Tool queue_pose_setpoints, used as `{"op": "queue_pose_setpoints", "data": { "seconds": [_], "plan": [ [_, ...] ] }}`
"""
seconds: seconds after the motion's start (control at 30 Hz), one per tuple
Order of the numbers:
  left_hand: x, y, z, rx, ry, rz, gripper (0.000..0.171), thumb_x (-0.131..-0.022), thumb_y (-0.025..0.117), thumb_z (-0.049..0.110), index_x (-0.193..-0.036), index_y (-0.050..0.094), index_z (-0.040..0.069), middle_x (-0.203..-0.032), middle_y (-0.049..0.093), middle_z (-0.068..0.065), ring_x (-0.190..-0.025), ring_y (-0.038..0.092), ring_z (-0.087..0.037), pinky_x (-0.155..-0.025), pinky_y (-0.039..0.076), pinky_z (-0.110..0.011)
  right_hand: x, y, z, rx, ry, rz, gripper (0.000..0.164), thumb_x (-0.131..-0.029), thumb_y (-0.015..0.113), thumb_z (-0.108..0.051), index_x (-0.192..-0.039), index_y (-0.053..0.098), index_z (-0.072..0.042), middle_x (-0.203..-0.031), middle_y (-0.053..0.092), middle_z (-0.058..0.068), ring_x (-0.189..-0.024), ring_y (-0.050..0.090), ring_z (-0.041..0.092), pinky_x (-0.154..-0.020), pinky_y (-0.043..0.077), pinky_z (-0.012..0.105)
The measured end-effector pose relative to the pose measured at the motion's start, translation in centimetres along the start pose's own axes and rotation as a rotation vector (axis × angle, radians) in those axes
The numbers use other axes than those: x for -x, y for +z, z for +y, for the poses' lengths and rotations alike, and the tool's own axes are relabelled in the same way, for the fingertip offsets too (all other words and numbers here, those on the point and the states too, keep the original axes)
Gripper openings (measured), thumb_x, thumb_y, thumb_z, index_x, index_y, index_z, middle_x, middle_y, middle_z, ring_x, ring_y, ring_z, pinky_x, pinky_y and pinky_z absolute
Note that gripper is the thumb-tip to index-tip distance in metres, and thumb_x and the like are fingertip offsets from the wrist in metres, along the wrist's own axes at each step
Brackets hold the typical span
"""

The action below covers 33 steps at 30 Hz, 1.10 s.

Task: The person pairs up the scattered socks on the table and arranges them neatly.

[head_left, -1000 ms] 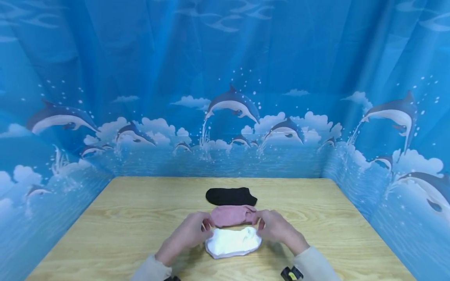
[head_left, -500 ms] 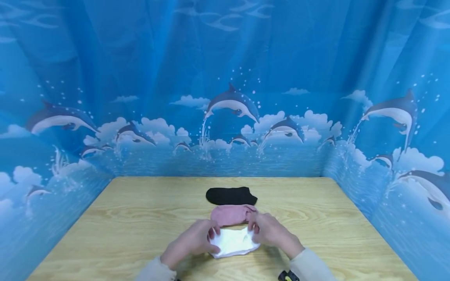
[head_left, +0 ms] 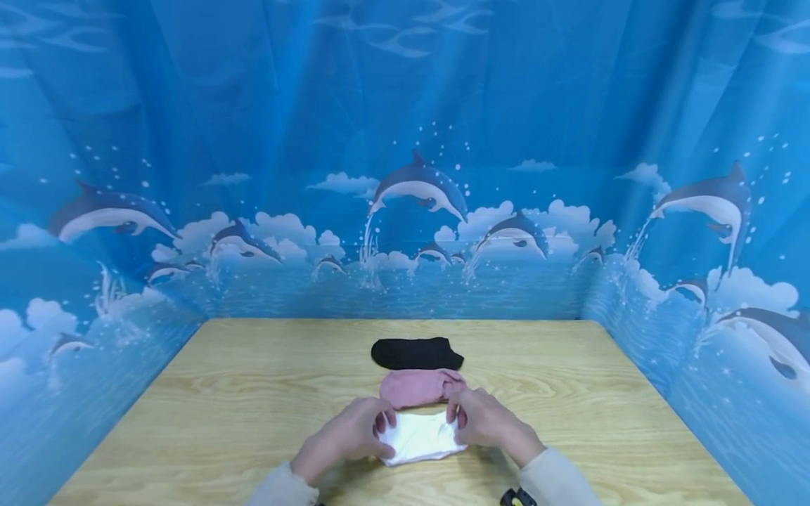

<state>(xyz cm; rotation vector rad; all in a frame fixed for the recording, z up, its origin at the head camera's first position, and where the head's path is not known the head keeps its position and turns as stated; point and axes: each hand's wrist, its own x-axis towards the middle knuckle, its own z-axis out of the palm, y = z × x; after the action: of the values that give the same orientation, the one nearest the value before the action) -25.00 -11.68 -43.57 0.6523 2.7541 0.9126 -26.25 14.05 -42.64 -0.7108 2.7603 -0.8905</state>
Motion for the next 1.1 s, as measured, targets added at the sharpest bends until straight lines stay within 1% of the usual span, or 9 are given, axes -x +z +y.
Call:
{"op": "queue_pose_setpoints", "data": {
  "seconds": [0.2,0.33,0.43,0.57,0.7,0.9,1.1],
  "plan": [
    [-0.01,-0.01,-0.01,-0.013,-0.018,-0.01,0.035,-0.072,0.092,0.015,-0.098,0.07,0.009,-0.086,0.062,0.002,-0.077,0.054,-0.01,-0.07,0.048,-0.024,-0.12,0.04,0.04,-0.008,0.011,-0.009,0.029,-0.067,0.076,0.012,-0.087,0.065,-0.005,-0.077,0.06,0.005,-0.069,0.051,0.017,-0.059,0.041,0.024],
    [0.02,-0.03,0.02,-0.029,-0.03,-0.015,0.034,-0.073,0.091,0.017,-0.098,0.07,0.01,-0.085,0.061,0.003,-0.077,0.053,-0.011,-0.07,0.047,-0.024,-0.05,0.02,0.16,-0.002,-0.013,0.0,0.029,-0.067,0.076,0.011,-0.087,0.064,-0.005,-0.076,0.06,0.005,-0.068,0.05,0.015,-0.06,0.041,0.024],
    [0.06,0.02,0.02,-0.032,-0.026,-0.016,0.034,-0.073,0.091,0.017,-0.099,0.07,0.01,-0.086,0.06,0.003,-0.078,0.053,-0.011,-0.07,0.047,-0.024,0.0,0.05,0.22,-0.003,-0.017,0.005,0.029,-0.066,0.077,0.011,-0.087,0.064,-0.006,-0.076,0.059,0.004,-0.068,0.05,0.014,-0.06,0.041,0.024],
    [0.03,0.07,-0.05,-0.031,-0.026,-0.017,0.034,-0.073,0.091,0.016,-0.099,0.069,0.01,-0.086,0.06,0.003,-0.078,0.053,-0.011,-0.07,0.046,-0.024,-0.03,0.07,0.19,-0.006,0.007,-0.002,0.029,-0.067,0.077,0.011,-0.087,0.064,-0.006,-0.077,0.059,0.005,-0.07,0.051,0.016,-0.06,0.041,0.024],
    [0.06,0.05,-0.03,-0.034,-0.037,-0.019,0.034,-0.074,0.091,0.017,-0.099,0.069,0.011,-0.086,0.06,0.003,-0.078,0.052,-0.011,-0.07,0.046,-0.024,-0.12,0.12,0.23,-0.009,0.004,0.001,0.029,-0.066,0.076,0.011,-0.087,0.064,-0.005,-0.076,0.06,0.005,-0.068,0.051,0.016,-0.058,0.041,0.024],
    [0.33,0.09,0.06,-0.036,-0.018,-0.015,0.035,-0.073,0.091,0.016,-0.099,0.069,0.009,-0.086,0.06,0.002,-0.078,0.052,-0.011,-0.07,0.046,-0.024,-0.11,0.24,0.36,0.004,-0.017,0.007,0.029,-0.065,0.077,0.01,-0.085,0.065,-0.006,-0.075,0.06,0.005,-0.067,0.05,0.013,-0.059,0.041,0.023],
    [0.31,0.04,0.11,-0.038,0.001,-0.006,0.034,-0.073,0.089,0.011,-0.1,0.069,0.009,-0.088,0.061,0.001,-0.079,0.054,-0.012,-0.071,0.048,-0.025,-0.05,0.12,0.16,0.004,0.009,-0.005,0.029,-0.067,0.077,0.01,-0.088,0.065,-0.006,-0.078,0.06,0.006,-0.07,0.051,0.016,-0.06,0.042,0.025]
  ]
}}
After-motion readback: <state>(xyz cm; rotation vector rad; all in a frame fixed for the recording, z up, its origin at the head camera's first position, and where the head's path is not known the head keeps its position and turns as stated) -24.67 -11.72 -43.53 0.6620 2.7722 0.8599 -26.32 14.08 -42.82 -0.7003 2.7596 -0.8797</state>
